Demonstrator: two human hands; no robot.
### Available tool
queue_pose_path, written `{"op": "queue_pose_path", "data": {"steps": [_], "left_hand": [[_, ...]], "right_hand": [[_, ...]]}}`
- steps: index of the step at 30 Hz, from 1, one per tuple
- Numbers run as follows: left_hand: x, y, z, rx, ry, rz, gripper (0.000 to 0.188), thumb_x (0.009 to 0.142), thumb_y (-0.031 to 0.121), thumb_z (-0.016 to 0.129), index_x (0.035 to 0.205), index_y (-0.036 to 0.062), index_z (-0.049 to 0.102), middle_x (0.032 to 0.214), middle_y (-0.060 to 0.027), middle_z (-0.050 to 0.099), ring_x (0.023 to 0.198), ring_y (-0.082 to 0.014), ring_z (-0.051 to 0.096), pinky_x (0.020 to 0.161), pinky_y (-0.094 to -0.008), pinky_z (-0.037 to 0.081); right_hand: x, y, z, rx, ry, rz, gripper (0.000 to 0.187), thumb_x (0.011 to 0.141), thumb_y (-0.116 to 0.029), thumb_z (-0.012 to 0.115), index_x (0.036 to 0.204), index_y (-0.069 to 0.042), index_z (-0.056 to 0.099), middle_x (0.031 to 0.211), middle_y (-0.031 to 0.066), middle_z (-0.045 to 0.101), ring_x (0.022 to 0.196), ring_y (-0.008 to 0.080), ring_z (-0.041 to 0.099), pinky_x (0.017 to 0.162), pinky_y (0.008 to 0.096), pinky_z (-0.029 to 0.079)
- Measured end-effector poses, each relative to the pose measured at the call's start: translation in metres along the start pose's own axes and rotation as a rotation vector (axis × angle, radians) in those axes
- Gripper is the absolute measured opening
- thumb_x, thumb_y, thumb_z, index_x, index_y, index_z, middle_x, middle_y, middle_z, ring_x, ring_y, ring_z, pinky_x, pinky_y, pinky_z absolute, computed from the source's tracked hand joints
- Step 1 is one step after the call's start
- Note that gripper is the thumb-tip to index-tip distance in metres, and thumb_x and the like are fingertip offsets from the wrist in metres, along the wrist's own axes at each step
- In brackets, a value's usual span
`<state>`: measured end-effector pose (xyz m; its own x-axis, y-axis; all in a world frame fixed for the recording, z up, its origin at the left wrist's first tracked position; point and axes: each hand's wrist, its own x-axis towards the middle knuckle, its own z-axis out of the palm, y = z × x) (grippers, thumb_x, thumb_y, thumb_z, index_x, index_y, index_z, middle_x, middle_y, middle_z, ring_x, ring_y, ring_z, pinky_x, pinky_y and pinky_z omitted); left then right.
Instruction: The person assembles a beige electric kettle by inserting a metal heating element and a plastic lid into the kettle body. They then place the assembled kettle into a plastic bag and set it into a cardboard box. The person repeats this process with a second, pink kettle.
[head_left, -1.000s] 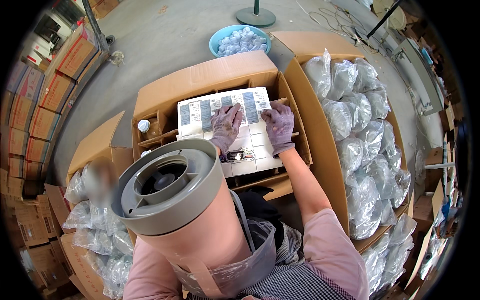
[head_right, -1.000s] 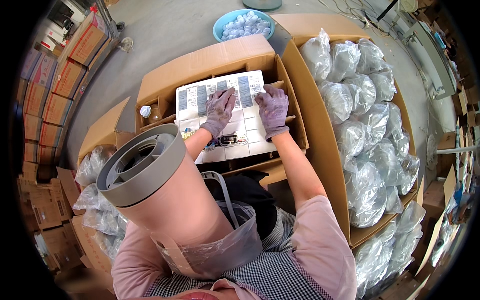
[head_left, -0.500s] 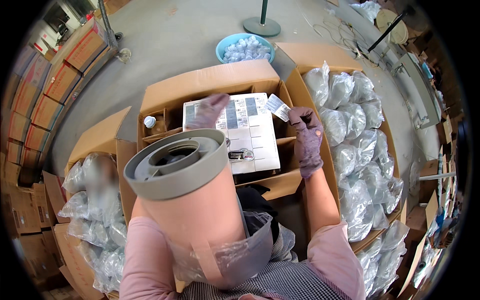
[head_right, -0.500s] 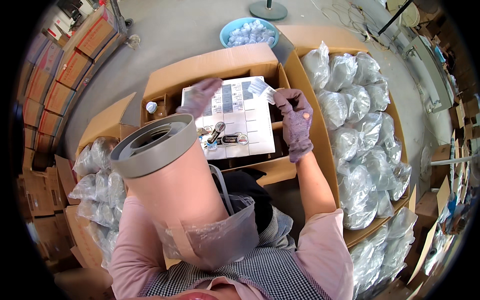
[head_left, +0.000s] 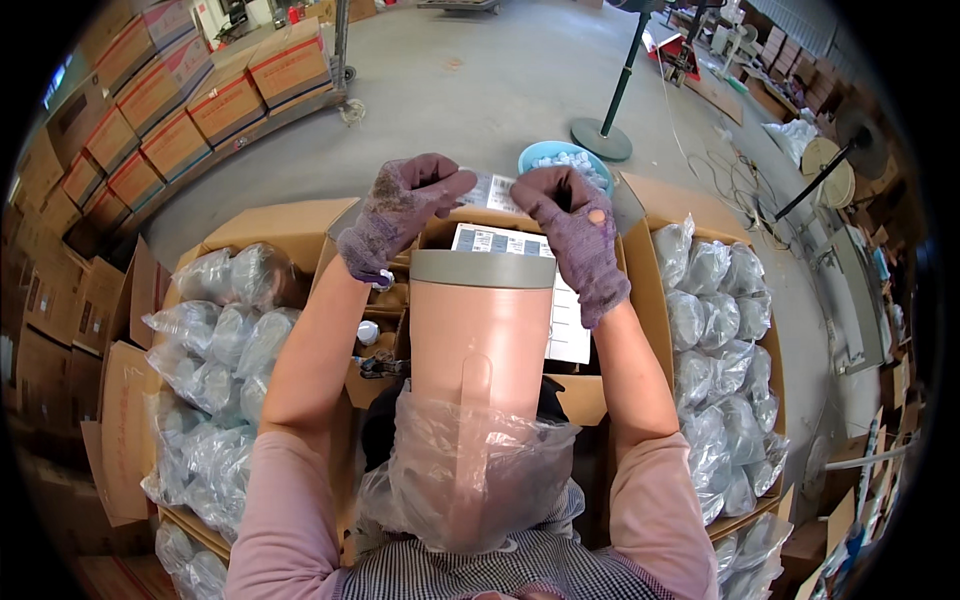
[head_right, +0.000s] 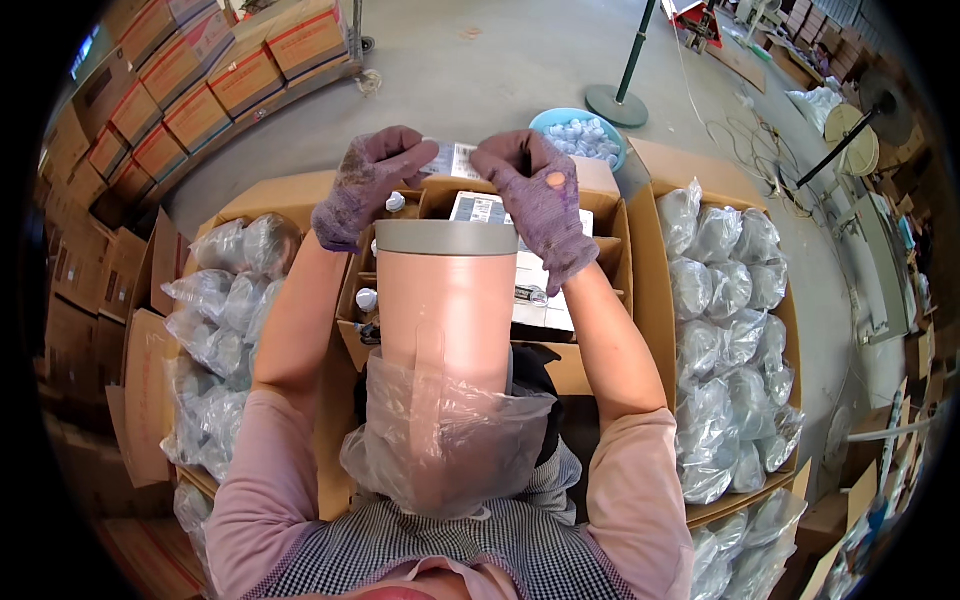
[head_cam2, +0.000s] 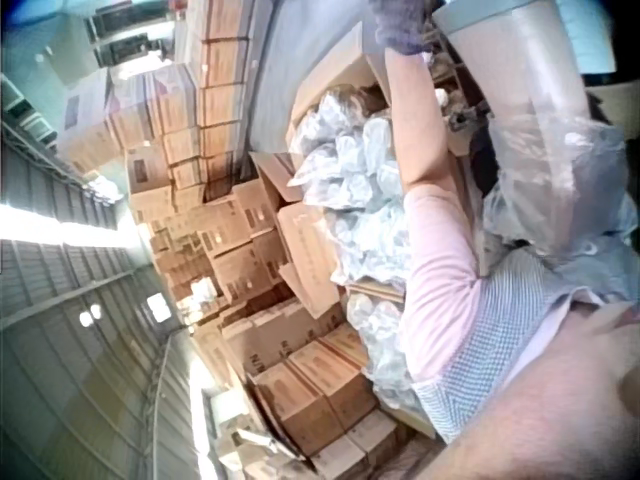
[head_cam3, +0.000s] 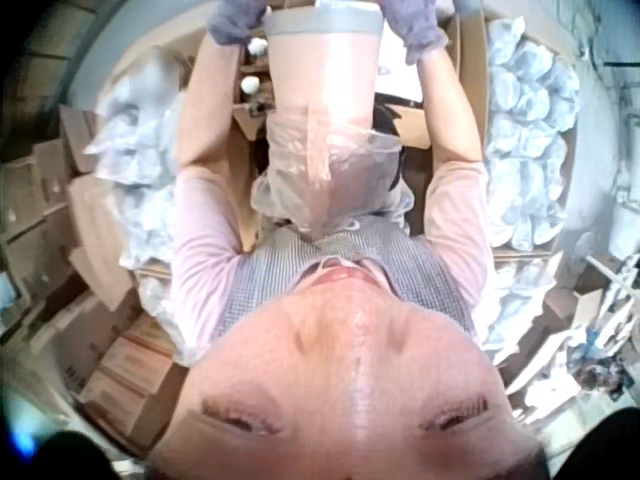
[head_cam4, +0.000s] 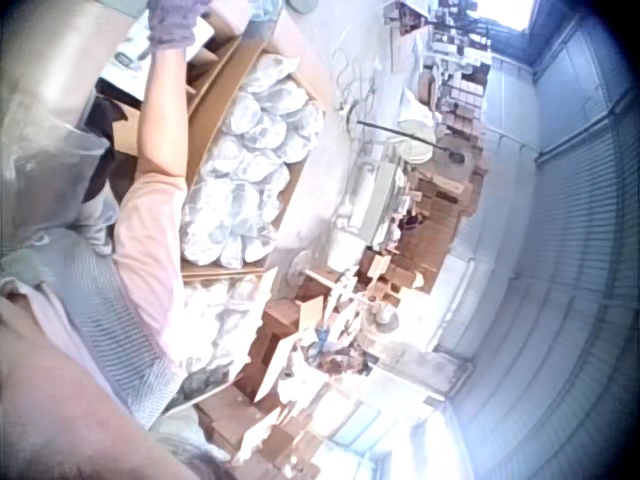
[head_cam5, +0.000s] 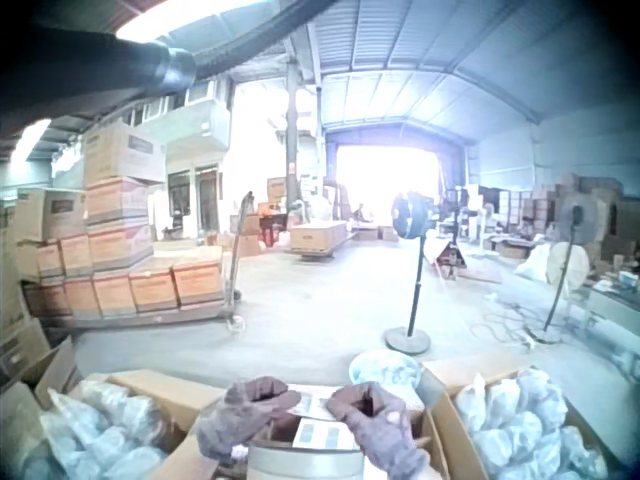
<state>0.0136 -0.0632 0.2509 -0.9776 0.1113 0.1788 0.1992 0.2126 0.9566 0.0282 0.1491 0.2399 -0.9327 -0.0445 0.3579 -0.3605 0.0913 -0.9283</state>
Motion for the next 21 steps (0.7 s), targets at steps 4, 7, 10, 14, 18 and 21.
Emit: {"op": "queue_pose_path", "data": {"steps": [4,7,10,14,18,21], "left_hand": [[-0.023,-0.009,-0.008,-0.235,0.317,0.108,0.015,0.089,0.017,0.073,0.085,0.0046,0.065,0.073,0.0014,0.059,0.064,-0.0061,0.049,0.060,-0.0218,0.041],[-0.053,0.001,-0.027,-0.449,0.458,0.263,0.012,0.089,0.016,0.073,0.086,0.0070,0.065,0.075,0.0023,0.059,0.064,-0.0061,0.050,0.059,-0.0217,0.041],[-0.118,0.010,-0.032,-0.342,0.321,0.174,0.009,0.088,0.013,0.072,0.087,0.0064,0.066,0.079,0.0018,0.061,0.066,-0.0052,0.052,0.056,-0.0217,0.041],[-0.170,0.035,0.006,-0.332,0.139,-0.018,0.007,0.088,0.007,0.070,0.084,0.0040,0.066,0.070,0.0033,0.059,0.061,-0.0041,0.051,0.054,-0.0206,0.040],[-0.174,0.028,0.019,-0.202,0.119,-0.116,0.010,0.088,0.011,0.071,0.086,0.0024,0.067,0.072,0.0040,0.059,0.062,-0.0030,0.048,0.056,-0.0202,0.039],[-0.171,0.023,0.021,-0.223,0.100,-0.177,0.012,0.088,0.013,0.071,0.087,0.0018,0.068,0.074,0.0042,0.060,0.064,-0.0026,0.048,0.057,-0.0201,0.039]], "right_hand": [[-0.010,-0.017,0.012,0.113,0.112,-0.124,0.055,0.093,-0.019,0.067,0.142,-0.006,0.046,0.134,0.0154,0.052,0.113,0.0158,0.055,0.094,0.0295,0.048],[-0.020,-0.004,-0.019,-0.129,-0.349,-0.222,0.048,0.099,-0.030,0.056,0.140,-0.005,0.049,0.129,0.0106,0.056,0.114,0.0171,0.056,0.096,0.0315,0.046],[-0.046,-0.032,-0.006,-0.471,-0.563,-0.178,0.034,0.099,-0.026,0.053,0.123,-0.003,0.063,0.110,0.0144,0.067,0.107,0.0235,0.063,0.093,0.0309,0.047],[-0.056,-0.026,0.000,-0.412,-0.519,-0.214,0.030,0.099,-0.023,0.051,0.119,-0.006,0.064,0.114,0.0173,0.066,0.107,0.0335,0.062,0.094,0.0364,0.048],[-0.051,0.000,-0.013,-0.541,-0.594,-0.459,0.035,0.101,-0.018,0.047,0.134,-0.008,0.054,0.128,0.0178,0.060,0.114,0.0361,0.059,0.099,0.0381,0.047],[-0.049,0.006,-0.017,-0.532,-0.684,-0.483,0.045,0.099,-0.015,0.046,0.144,-0.009,0.043,0.133,0.0210,0.056,0.122,0.0391,0.055,0.103,0.0412,0.044]]}}
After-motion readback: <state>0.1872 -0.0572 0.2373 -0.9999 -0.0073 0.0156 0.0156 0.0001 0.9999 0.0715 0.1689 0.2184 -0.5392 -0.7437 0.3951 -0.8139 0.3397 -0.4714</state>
